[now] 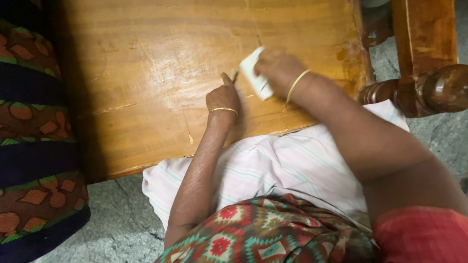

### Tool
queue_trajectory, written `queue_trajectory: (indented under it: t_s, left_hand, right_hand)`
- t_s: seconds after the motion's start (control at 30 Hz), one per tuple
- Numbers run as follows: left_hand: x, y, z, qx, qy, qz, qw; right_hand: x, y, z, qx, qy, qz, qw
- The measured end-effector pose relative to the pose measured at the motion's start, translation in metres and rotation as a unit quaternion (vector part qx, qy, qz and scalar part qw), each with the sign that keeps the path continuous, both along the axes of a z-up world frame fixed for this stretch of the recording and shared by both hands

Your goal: The person wipes a wooden table surface with a white cloth and uses a small pink-handled brush to scrub the table. The person alternates between wiping and brushing, focusing on different areas of the tabletop.

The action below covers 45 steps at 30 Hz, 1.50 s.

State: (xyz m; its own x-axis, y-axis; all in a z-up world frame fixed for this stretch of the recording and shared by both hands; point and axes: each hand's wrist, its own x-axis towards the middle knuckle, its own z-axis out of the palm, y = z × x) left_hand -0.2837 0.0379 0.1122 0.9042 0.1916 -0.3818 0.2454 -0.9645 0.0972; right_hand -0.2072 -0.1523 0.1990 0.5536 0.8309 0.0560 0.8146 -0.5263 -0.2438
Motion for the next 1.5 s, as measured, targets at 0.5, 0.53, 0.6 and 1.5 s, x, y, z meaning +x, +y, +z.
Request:
queue_trajectory:
  t_s: [0.5,0.53,0.6,1.5]
  left_hand:
    - [-0.004,-0.008,-0.051,0.1,-0.141,-0.076,0.982]
    - [-0.004,-0.008,-0.053,0.104,-0.164,-0.077,0.978]
    - [-0.005,-0.007,-0.047,0.109,-0.175,-0.072,0.976]
    - [-0.016,0.021,0.004,-0.15,-0.006,0.085,0.985]
  right_hand:
    - [-0.007,0.037,0.001,0.168,0.023,0.063,0.984]
    - [-0.009,0.043,-0.005,0.141,0.01,0.049,0.989]
    - [-0.003,0.042,-0.013,0.102,-0.007,0.009,0.995]
    - [0.048,0.003,0.004,-0.028,0.037,-0.155,0.987]
